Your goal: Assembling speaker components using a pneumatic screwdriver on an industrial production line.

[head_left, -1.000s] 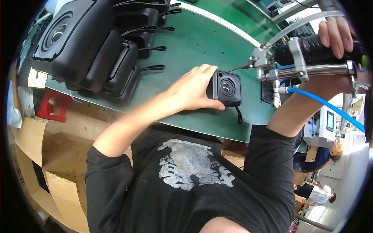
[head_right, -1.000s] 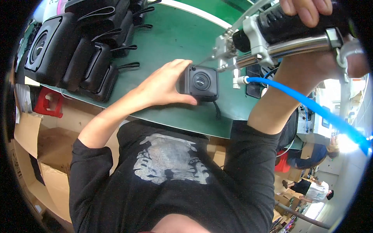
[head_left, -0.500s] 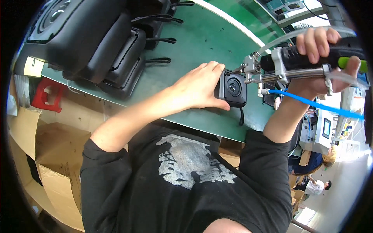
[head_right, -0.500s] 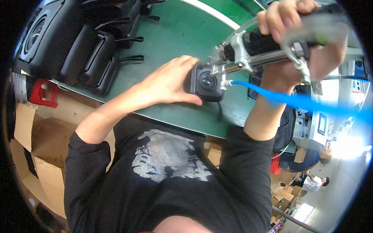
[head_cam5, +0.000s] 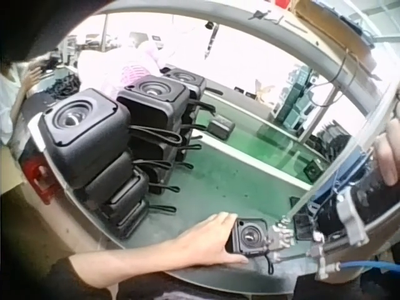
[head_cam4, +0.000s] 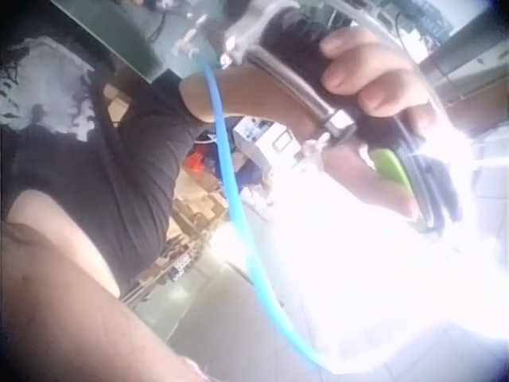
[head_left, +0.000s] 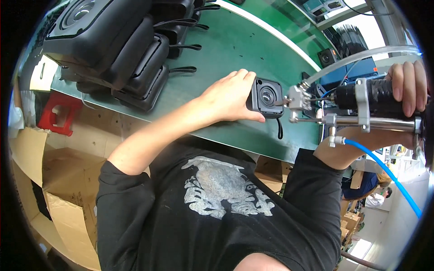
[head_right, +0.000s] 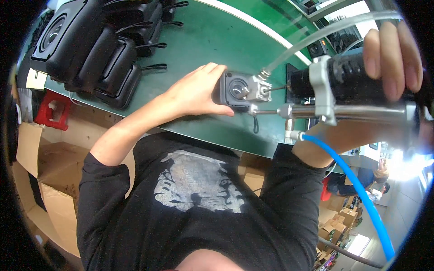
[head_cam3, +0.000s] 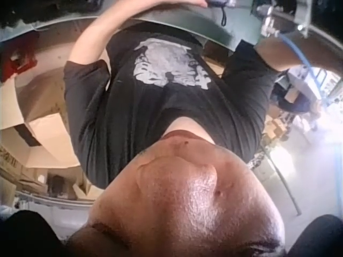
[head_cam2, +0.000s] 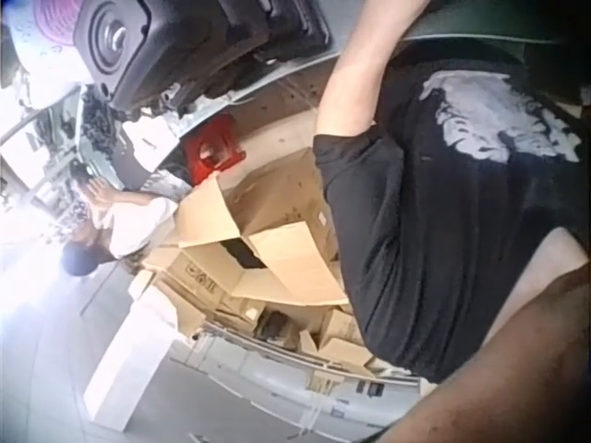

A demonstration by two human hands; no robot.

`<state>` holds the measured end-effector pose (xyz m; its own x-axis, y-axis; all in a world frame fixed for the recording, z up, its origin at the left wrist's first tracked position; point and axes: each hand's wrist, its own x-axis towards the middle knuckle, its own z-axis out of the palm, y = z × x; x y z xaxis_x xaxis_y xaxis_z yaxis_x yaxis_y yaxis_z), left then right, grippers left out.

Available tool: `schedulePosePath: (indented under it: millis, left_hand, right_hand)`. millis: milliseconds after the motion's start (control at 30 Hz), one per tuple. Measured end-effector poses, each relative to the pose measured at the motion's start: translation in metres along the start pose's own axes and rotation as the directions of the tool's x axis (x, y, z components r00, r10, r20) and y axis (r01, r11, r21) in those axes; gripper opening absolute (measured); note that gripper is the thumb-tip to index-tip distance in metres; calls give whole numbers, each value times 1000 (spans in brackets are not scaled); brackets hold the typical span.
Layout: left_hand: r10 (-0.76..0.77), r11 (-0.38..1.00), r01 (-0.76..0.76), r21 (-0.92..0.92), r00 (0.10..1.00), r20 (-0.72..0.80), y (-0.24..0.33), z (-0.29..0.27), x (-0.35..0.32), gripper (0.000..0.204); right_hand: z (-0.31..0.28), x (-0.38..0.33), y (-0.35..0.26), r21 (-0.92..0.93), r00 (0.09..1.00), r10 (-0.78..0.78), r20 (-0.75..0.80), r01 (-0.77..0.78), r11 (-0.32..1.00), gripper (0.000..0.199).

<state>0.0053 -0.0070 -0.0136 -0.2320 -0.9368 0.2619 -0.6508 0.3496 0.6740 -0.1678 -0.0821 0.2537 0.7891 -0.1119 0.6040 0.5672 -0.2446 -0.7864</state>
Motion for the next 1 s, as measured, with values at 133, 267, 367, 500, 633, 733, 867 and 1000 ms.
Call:
schedulePosePath:
  millis: [133,267,367,500,633,733,867,1000]
  left_hand:
    - [-11,1000,11,4,1000,-1,3,0,-1,94]
    - [-11,1000,11,-6,1000,-7,-1,1,0,93]
    - [-12,1000,12,-15,1000,-24,0,-1,-1,91]
    - [-28,1000,28,0,999,-26,2,-4,0,90]
    - [28,999,-27,28,999,-27,2,-2,4,88]
    - [22,999,-24,37,998,50,1,-4,8,94]
    - [76,978,-92,185,993,90,15,-11,13,110]
    - [181,903,-227,365,971,158,40,11,42,112]
  right_hand:
    - [18,-10,4,-13,992,42,-116,-44,999,77]
    - [44,-17,31,240,965,23,-263,42,970,76]
    - [5,-40,23,-83,968,29,-248,-51,995,44]
    - [19,-50,43,10,930,141,-339,-147,989,49]
    - [19,-53,56,8,970,69,-235,-69,998,51]
    - [9,-47,43,0,961,56,-271,-58,998,53]
    - [-17,-30,-5,19,958,-20,-286,26,999,51]
    - [-55,-40,-6,-241,877,-72,-476,-51,969,44]
